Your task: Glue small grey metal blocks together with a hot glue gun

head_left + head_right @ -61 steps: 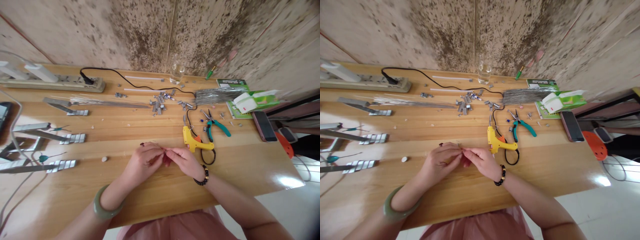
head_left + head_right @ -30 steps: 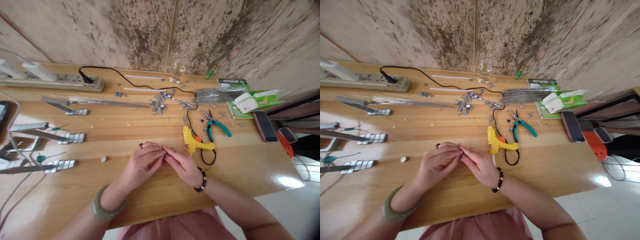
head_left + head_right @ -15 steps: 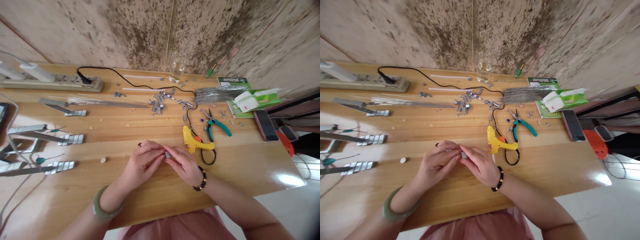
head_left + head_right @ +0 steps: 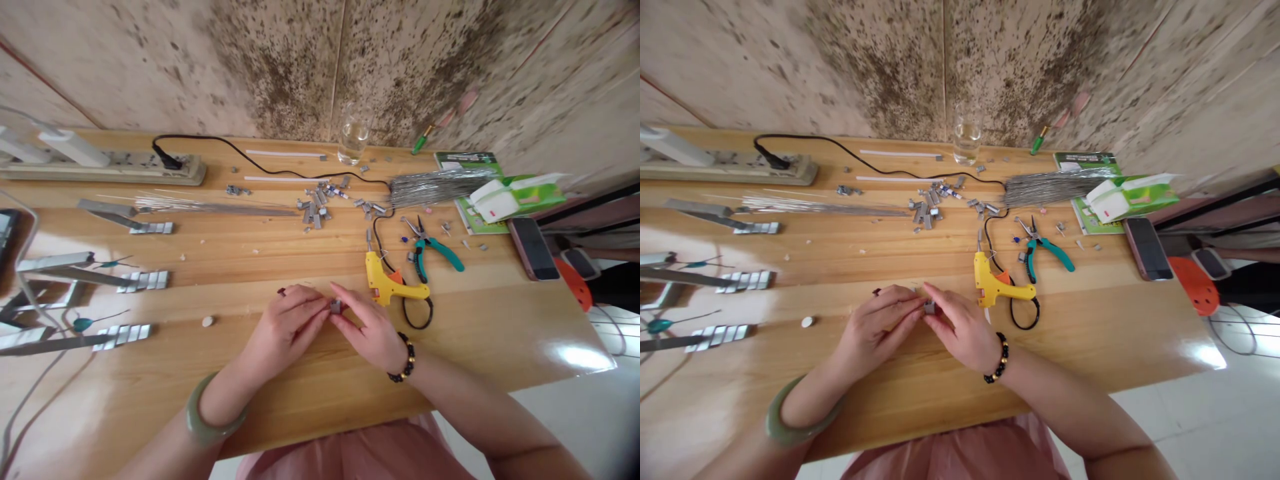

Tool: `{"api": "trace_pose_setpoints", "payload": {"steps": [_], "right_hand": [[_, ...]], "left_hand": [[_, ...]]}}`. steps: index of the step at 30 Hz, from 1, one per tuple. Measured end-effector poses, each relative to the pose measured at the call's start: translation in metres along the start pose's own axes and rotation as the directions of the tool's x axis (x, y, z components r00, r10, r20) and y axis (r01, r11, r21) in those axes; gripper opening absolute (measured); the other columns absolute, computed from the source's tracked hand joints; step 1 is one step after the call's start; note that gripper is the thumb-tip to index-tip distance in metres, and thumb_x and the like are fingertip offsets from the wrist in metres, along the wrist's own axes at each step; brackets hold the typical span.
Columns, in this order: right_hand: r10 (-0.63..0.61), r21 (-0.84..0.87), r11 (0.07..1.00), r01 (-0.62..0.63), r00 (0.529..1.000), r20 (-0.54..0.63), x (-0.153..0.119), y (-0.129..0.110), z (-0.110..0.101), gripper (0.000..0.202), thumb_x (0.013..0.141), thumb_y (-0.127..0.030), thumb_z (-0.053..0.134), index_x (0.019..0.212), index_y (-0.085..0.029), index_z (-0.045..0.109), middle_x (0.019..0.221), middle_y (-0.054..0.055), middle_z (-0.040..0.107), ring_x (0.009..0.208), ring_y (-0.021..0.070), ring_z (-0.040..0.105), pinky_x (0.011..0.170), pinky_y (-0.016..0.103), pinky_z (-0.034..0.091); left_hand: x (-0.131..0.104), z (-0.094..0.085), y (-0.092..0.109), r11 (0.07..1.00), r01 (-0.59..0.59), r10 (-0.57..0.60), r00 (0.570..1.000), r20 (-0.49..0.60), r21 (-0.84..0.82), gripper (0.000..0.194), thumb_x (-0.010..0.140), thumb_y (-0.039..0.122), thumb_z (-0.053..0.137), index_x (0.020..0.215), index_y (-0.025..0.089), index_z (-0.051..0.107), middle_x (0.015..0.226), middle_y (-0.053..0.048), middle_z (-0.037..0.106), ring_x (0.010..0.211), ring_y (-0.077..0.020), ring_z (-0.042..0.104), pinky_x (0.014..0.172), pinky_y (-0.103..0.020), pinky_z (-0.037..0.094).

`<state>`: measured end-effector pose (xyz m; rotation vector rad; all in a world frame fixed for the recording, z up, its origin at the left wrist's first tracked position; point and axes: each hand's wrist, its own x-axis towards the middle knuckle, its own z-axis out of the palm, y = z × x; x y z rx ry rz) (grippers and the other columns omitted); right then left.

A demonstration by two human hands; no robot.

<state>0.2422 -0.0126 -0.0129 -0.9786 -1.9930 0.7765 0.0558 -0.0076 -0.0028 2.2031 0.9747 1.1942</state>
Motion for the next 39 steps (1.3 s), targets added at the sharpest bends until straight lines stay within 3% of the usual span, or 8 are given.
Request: {"api": "trace_pose_setpoints", "payload": {"steps": [3,8,18,22,29,34,39], "right_hand": [[0.025,0.002,1.000,-0.025,1.000,-0.017,0.0001,0.0006,0.0003,0.056,0.092,-0.020,0.054,0.144,-0.029,0.035,0.105,0.004,0.068,0.089,0.0151,0.066,0.087,0.030,0.055],[0.012,-0.005,1.000,-0.012,1.000,0.012,-0.0007,0.0007,-0.0003,0.048,0.093,-0.019,0.054,0.139,-0.028,0.044,0.107,0.004,0.069,0.095,0.0159,0.066,0.089,0.031,0.054],[-0.026,-0.043,0.999,0.028,0.999,0.030,-0.0019,-0.0004,0.0012,0.046,0.093,-0.016,0.050,0.137,-0.028,0.046,0.108,0.006,0.070,0.097,0.0175,0.067,0.087,0.033,0.056],[0.002,-0.021,1.000,-0.001,0.999,0.034,-0.0021,-0.0012,0.0015,0.046,0.093,-0.016,0.050,0.136,-0.029,0.047,0.108,0.005,0.070,0.096,0.0170,0.067,0.087,0.033,0.056],[0.051,0.036,0.998,-0.050,0.999,-0.006,0.0000,-0.0014,-0.0004,0.044,0.091,-0.018,0.055,0.133,-0.029,0.051,0.110,0.004,0.070,0.094,0.0156,0.068,0.088,0.030,0.056],[0.037,0.004,0.999,-0.037,0.999,0.022,-0.0002,-0.0006,-0.0001,0.044,0.092,-0.019,0.053,0.135,-0.029,0.050,0.108,0.004,0.071,0.093,0.0165,0.068,0.087,0.032,0.056],[0.090,0.076,0.993,-0.091,0.996,0.018,-0.0010,-0.0003,0.0024,0.043,0.091,-0.019,0.055,0.133,-0.030,0.052,0.112,0.004,0.069,0.095,0.0165,0.067,0.089,0.032,0.055]], "left_hand": [[0.0011,0.0015,0.0000,0.999,0.033,-0.033,0.999,-0.003,-0.028,0.025,0.085,0.006,0.060,0.107,0.016,0.064,0.094,-0.008,0.067,0.085,-0.0153,0.062,0.074,-0.028,0.052],[-0.0006,0.0021,-0.0010,0.998,0.058,-0.058,0.998,0.011,-0.031,0.021,0.085,0.007,0.058,0.103,0.016,0.065,0.093,-0.008,0.067,0.085,-0.0154,0.063,0.072,-0.028,0.053],[0.0017,0.0066,0.0050,0.994,0.066,-0.058,0.995,-0.086,0.085,0.010,0.082,0.010,0.059,0.086,0.016,0.066,0.081,-0.006,0.066,0.071,-0.0140,0.062,0.064,-0.027,0.052],[0.0014,0.0069,0.0058,0.992,0.060,-0.048,0.994,-0.103,0.109,0.010,0.082,0.010,0.059,0.085,0.017,0.066,0.079,-0.005,0.067,0.069,-0.0137,0.062,0.064,-0.027,0.051],[0.0021,0.0030,0.0067,0.992,0.123,-0.124,0.992,-0.036,-0.018,0.016,0.086,0.009,0.056,0.094,0.016,0.067,0.086,-0.007,0.067,0.077,-0.0140,0.064,0.068,-0.026,0.052],[-0.0002,0.0051,0.0025,0.994,0.104,-0.103,0.994,-0.033,0.032,0.015,0.087,0.012,0.055,0.093,0.017,0.067,0.086,-0.007,0.067,0.076,-0.0142,0.064,0.067,-0.025,0.052],[-0.0006,0.0080,0.0011,0.993,0.090,-0.085,0.994,-0.073,0.072,0.013,0.085,0.010,0.056,0.089,0.017,0.066,0.083,-0.005,0.067,0.074,-0.0135,0.064,0.066,-0.025,0.052]]}}
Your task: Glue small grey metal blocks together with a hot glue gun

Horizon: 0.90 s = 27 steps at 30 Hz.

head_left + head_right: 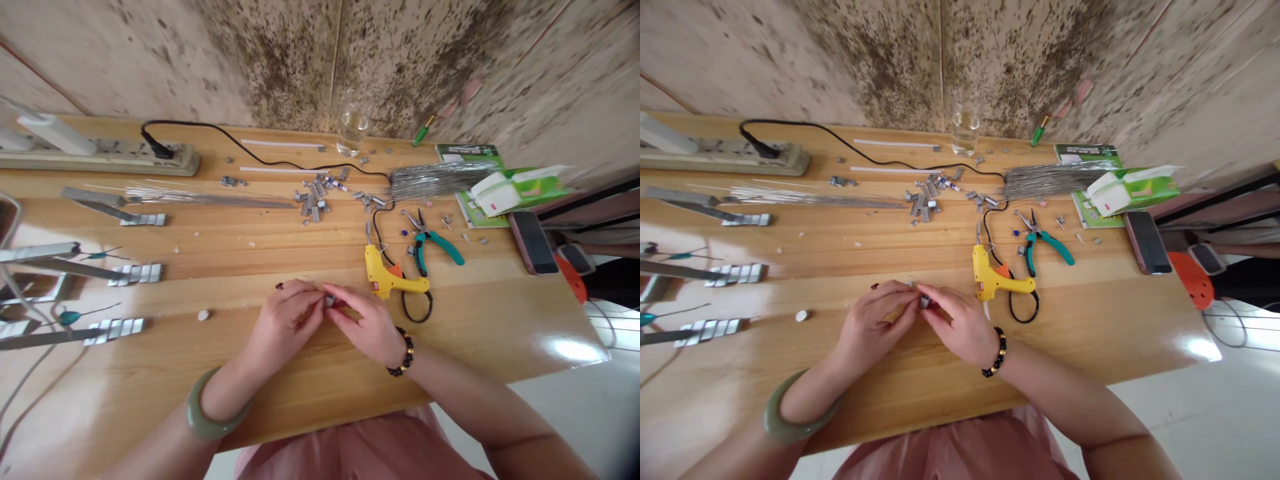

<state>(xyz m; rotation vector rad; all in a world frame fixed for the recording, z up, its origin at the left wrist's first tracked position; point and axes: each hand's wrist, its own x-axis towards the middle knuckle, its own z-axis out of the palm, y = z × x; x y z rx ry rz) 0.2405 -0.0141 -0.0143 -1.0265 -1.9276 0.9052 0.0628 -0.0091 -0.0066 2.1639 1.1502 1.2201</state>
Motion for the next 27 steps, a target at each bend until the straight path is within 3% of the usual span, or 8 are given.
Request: {"api": "trace_pose_setpoints", "payload": {"steps": [3,7,10,13,22,27], "right_hand": [[0.104,0.101,0.989,-0.105,0.995,0.014,0.001,0.000,0.002,0.039,0.089,-0.022,0.058,0.127,-0.029,0.058,0.112,0.004,0.069,0.094,0.0165,0.067,0.086,0.031,0.056],[0.270,0.344,0.893,-0.289,0.957,0.104,0.006,0.002,0.002,0.036,0.085,-0.022,0.062,0.121,-0.023,0.061,0.091,0.002,0.071,0.079,0.0131,0.068,0.071,0.025,0.059],[0.312,0.473,0.803,-0.362,0.932,0.184,0.010,0.004,0.000,0.036,0.083,-0.024,0.065,0.119,-0.022,0.062,0.083,-0.001,0.070,0.072,0.0119,0.069,0.067,0.024,0.058],[0.330,0.526,0.762,-0.378,0.925,0.187,0.012,0.007,0.000,0.034,0.082,-0.027,0.066,0.116,-0.021,0.063,0.085,0.000,0.071,0.072,0.0124,0.070,0.069,0.026,0.058],[0.269,0.442,0.856,-0.268,0.961,0.061,0.010,0.009,0.003,0.032,0.084,-0.024,0.064,0.115,-0.021,0.066,0.083,0.000,0.071,0.070,0.0126,0.070,0.070,0.026,0.059],[0.202,0.238,0.952,-0.191,0.979,-0.022,0.009,0.009,0.004,0.030,0.083,-0.018,0.063,0.112,-0.024,0.069,0.094,0.003,0.072,0.082,0.0154,0.069,0.079,0.029,0.057]], "left_hand": [[0.001,0.001,0.001,1.000,0.006,-0.005,1.000,-0.029,0.001,0.012,0.083,0.008,0.058,0.087,0.016,0.065,0.082,-0.005,0.067,0.073,-0.0130,0.063,0.066,-0.024,0.052],[0.003,-0.001,0.003,0.997,0.054,-0.056,0.998,-0.035,-0.057,0.011,0.083,0.008,0.059,0.086,0.016,0.066,0.079,-0.004,0.067,0.072,-0.0125,0.063,0.064,-0.023,0.052],[0.004,-0.003,0.003,0.984,0.121,-0.121,0.993,0.002,-0.128,0.013,0.085,0.010,0.058,0.088,0.017,0.068,0.078,-0.003,0.067,0.071,-0.0124,0.063,0.064,-0.023,0.052],[0.004,-0.005,0.001,0.970,0.171,-0.162,0.985,0.066,-0.173,0.015,0.088,0.013,0.056,0.094,0.018,0.069,0.084,-0.005,0.068,0.076,-0.0140,0.064,0.068,-0.025,0.052],[0.005,-0.002,-0.008,0.995,0.073,-0.067,0.994,0.086,-0.062,0.016,0.090,0.014,0.053,0.093,0.017,0.068,0.085,-0.006,0.067,0.077,-0.0147,0.060,0.069,-0.027,0.048],[0.002,0.000,-0.008,0.999,0.035,-0.035,0.997,0.068,0.008,0.016,0.090,0.012,0.051,0.091,0.016,0.067,0.083,-0.007,0.068,0.076,-0.0152,0.060,0.068,-0.027,0.049]]}}
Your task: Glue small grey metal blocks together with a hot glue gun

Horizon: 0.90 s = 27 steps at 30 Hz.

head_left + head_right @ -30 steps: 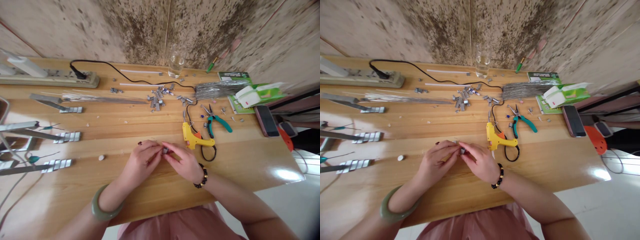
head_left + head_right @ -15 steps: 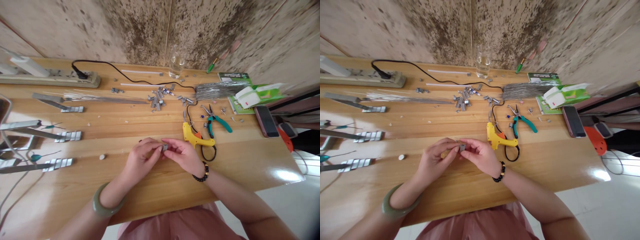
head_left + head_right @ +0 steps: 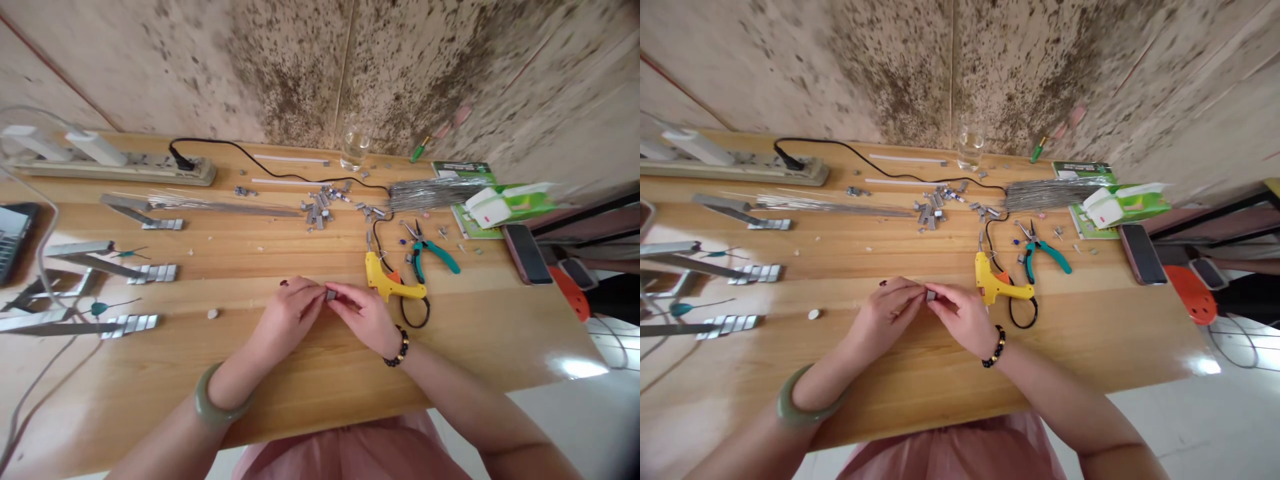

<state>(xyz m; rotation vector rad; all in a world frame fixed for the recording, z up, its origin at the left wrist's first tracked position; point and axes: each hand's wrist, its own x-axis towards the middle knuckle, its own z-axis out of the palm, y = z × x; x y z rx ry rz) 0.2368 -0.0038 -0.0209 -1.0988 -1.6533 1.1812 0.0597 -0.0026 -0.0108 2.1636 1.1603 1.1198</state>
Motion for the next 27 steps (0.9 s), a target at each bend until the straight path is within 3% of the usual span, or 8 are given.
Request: {"api": "trace_pose_setpoints", "payload": {"steps": [4,7,10,15,21,24,27], "right_hand": [[0.004,-0.039,0.999,-0.004,1.000,-0.010,-0.001,-0.001,0.002,0.030,0.083,-0.019,0.063,0.112,-0.025,0.069,0.095,0.004,0.072,0.083,0.0156,0.066,0.080,0.030,0.056],[0.094,0.142,0.984,-0.102,0.993,0.068,0.003,0.000,0.002,0.029,0.083,-0.023,0.064,0.112,-0.022,0.067,0.085,0.002,0.070,0.073,0.0132,0.066,0.070,0.027,0.056],[0.149,0.358,0.909,-0.213,0.969,0.198,0.007,0.000,-0.001,0.030,0.081,-0.029,0.068,0.110,-0.021,0.067,0.081,0.000,0.069,0.069,0.0115,0.066,0.069,0.027,0.056],[0.178,0.454,0.842,-0.292,0.944,0.278,0.009,-0.001,-0.007,0.033,0.080,-0.029,0.071,0.112,-0.022,0.064,0.081,-0.002,0.068,0.067,0.0092,0.067,0.070,0.025,0.055],[0.158,0.339,0.919,-0.204,0.975,0.158,0.005,-0.002,-0.006,0.025,0.083,-0.029,0.067,0.106,-0.021,0.065,0.081,-0.001,0.068,0.066,0.0108,0.067,0.066,0.025,0.057],[0.084,0.174,0.980,-0.093,0.995,0.059,0.001,-0.003,-0.004,0.024,0.086,-0.026,0.063,0.109,-0.023,0.066,0.085,0.001,0.069,0.072,0.0122,0.068,0.070,0.025,0.057],[0.015,0.014,1.000,-0.015,0.999,0.031,-0.002,-0.004,-0.004,0.026,0.086,-0.022,0.061,0.111,-0.024,0.067,0.093,0.002,0.071,0.081,0.0136,0.067,0.077,0.027,0.057]], "left_hand": [[-0.002,0.004,0.002,0.998,-0.009,0.014,0.996,-0.084,0.059,0.014,0.085,0.010,0.054,0.085,0.016,0.066,0.079,-0.006,0.067,0.072,-0.0154,0.061,0.066,-0.028,0.050],[-0.003,0.006,0.004,0.999,0.022,-0.019,0.992,-0.127,0.028,0.011,0.083,0.010,0.057,0.085,0.015,0.066,0.077,-0.005,0.067,0.070,-0.0145,0.061,0.065,-0.027,0.050],[-0.002,0.003,0.006,0.999,0.051,-0.052,0.987,-0.155,-0.013,0.009,0.082,0.011,0.060,0.085,0.015,0.067,0.075,-0.004,0.067,0.069,-0.0134,0.062,0.064,-0.025,0.050],[0.000,-0.008,0.008,0.989,0.140,-0.146,0.978,-0.152,-0.047,0.012,0.085,0.012,0.056,0.085,0.016,0.067,0.076,-0.003,0.067,0.069,-0.0134,0.062,0.064,-0.026,0.049],[-0.001,-0.007,0.007,0.998,0.050,-0.052,0.997,-0.053,-0.045,0.014,0.087,0.013,0.056,0.098,0.015,0.066,0.087,-0.007,0.067,0.079,-0.0155,0.062,0.072,-0.029,0.050],[-0.002,-0.004,0.007,0.997,0.043,-0.045,0.999,-0.027,-0.060,0.013,0.088,0.012,0.055,0.095,0.016,0.065,0.086,-0.006,0.068,0.079,-0.0152,0.061,0.072,-0.028,0.050],[-0.002,-0.003,0.007,0.998,0.026,-0.025,1.000,0.011,-0.065,0.014,0.089,0.011,0.053,0.096,0.015,0.064,0.088,-0.007,0.067,0.081,-0.0163,0.061,0.073,-0.029,0.050]]}}
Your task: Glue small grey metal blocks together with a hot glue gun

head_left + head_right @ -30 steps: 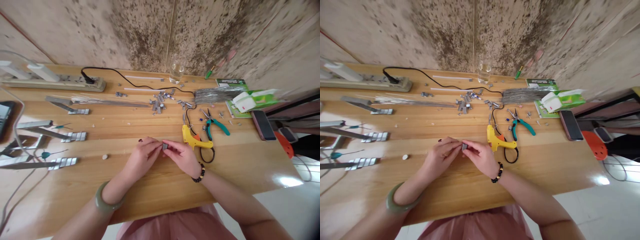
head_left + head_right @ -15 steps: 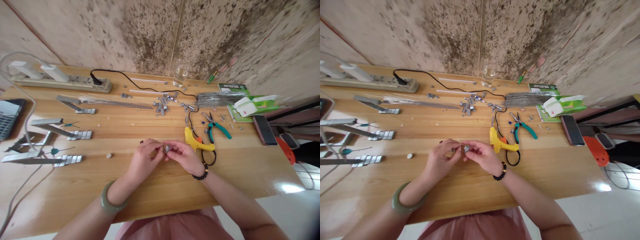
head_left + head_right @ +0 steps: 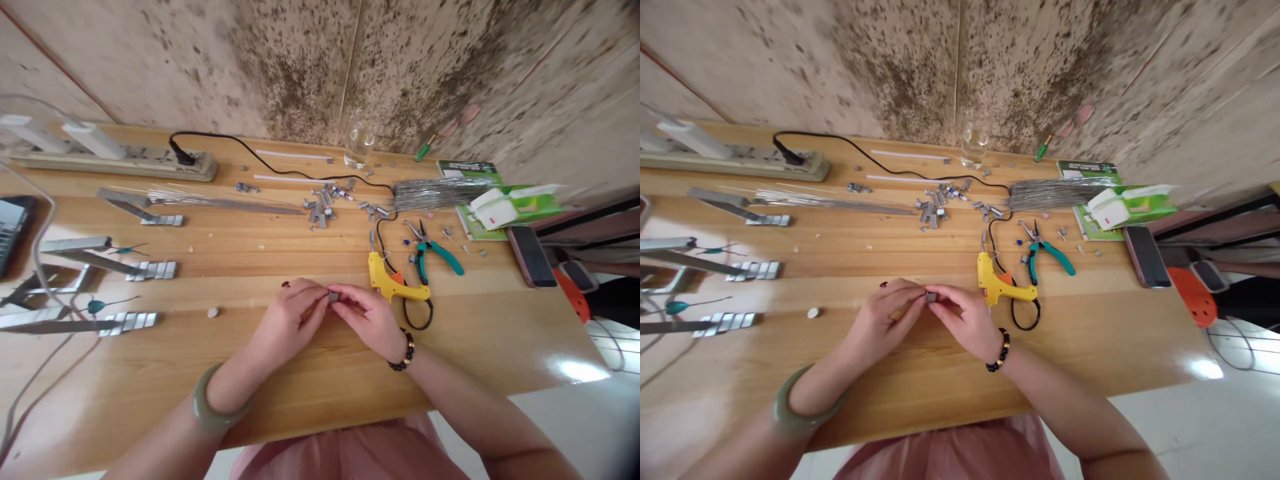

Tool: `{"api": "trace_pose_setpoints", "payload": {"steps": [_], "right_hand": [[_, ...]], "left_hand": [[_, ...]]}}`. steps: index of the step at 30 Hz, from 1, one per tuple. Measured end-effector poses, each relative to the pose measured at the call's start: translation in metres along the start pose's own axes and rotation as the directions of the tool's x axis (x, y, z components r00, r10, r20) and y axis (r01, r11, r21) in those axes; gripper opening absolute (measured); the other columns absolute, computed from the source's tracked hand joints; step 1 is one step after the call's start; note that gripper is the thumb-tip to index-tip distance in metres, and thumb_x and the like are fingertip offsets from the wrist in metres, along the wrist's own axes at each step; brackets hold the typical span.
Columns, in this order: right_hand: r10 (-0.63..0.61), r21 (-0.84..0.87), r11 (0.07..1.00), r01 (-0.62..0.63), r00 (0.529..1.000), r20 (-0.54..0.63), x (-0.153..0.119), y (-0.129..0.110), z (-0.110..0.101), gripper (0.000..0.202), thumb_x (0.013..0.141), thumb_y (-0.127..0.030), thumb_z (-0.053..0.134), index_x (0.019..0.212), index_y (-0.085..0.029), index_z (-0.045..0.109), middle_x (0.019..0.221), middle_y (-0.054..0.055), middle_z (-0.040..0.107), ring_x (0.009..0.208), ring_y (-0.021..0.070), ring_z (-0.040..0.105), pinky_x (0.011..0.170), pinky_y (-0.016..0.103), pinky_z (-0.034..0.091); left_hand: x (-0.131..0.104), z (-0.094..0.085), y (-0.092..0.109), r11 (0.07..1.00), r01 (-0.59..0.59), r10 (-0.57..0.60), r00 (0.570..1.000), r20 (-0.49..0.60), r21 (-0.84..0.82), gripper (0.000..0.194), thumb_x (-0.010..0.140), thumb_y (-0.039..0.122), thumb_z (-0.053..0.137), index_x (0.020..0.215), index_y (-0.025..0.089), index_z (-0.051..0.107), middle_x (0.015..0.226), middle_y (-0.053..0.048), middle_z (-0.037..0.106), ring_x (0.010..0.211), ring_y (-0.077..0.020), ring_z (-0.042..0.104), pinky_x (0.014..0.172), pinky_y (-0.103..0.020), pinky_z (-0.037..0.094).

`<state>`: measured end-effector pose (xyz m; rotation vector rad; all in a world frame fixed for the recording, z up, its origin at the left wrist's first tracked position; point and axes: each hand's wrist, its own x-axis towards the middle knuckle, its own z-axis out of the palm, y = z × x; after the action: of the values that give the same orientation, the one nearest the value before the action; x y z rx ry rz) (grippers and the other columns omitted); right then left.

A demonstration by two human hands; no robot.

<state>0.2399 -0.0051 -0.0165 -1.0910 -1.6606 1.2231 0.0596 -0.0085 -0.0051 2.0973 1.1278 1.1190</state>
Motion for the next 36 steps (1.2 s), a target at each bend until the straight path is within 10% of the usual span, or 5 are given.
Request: {"api": "trace_pose_setpoints", "payload": {"steps": [16,29,36], "right_hand": [[-0.036,-0.062,0.997,0.036,0.999,0.006,-0.004,-0.006,0.002,0.023,0.091,-0.024,0.056,0.109,-0.025,0.068,0.106,0.004,0.072,0.094,0.0170,0.068,0.088,0.033,0.055],[0.172,0.500,0.813,-0.299,0.943,0.285,0.004,0.004,-0.003,0.024,0.085,-0.036,0.067,0.104,-0.021,0.067,0.084,0.000,0.068,0.066,0.0090,0.063,0.065,0.024,0.054],[0.184,0.398,0.878,-0.264,0.956,0.228,0.003,0.001,-0.002,0.024,0.086,-0.036,0.064,0.105,-0.021,0.065,0.085,0.001,0.069,0.070,0.0108,0.064,0.071,0.027,0.056]], "left_hand": [[-0.001,0.000,-0.001,0.908,-0.184,0.161,0.983,0.092,0.376,0.017,0.088,0.012,0.045,0.079,0.015,0.059,0.070,-0.005,0.060,0.066,-0.0174,0.052,0.063,-0.031,0.043],[0.001,-0.004,0.005,0.990,-0.083,0.078,0.996,0.044,0.118,0.019,0.086,0.014,0.050,0.069,0.018,0.057,0.060,-0.001,0.058,0.057,-0.0129,0.052,0.056,-0.026,0.040],[0.002,-0.005,0.005,0.987,-0.069,0.052,0.992,0.115,0.144,0.015,0.088,0.016,0.046,0.080,0.016,0.059,0.070,-0.005,0.061,0.067,-0.0163,0.054,0.062,-0.028,0.043]]}}
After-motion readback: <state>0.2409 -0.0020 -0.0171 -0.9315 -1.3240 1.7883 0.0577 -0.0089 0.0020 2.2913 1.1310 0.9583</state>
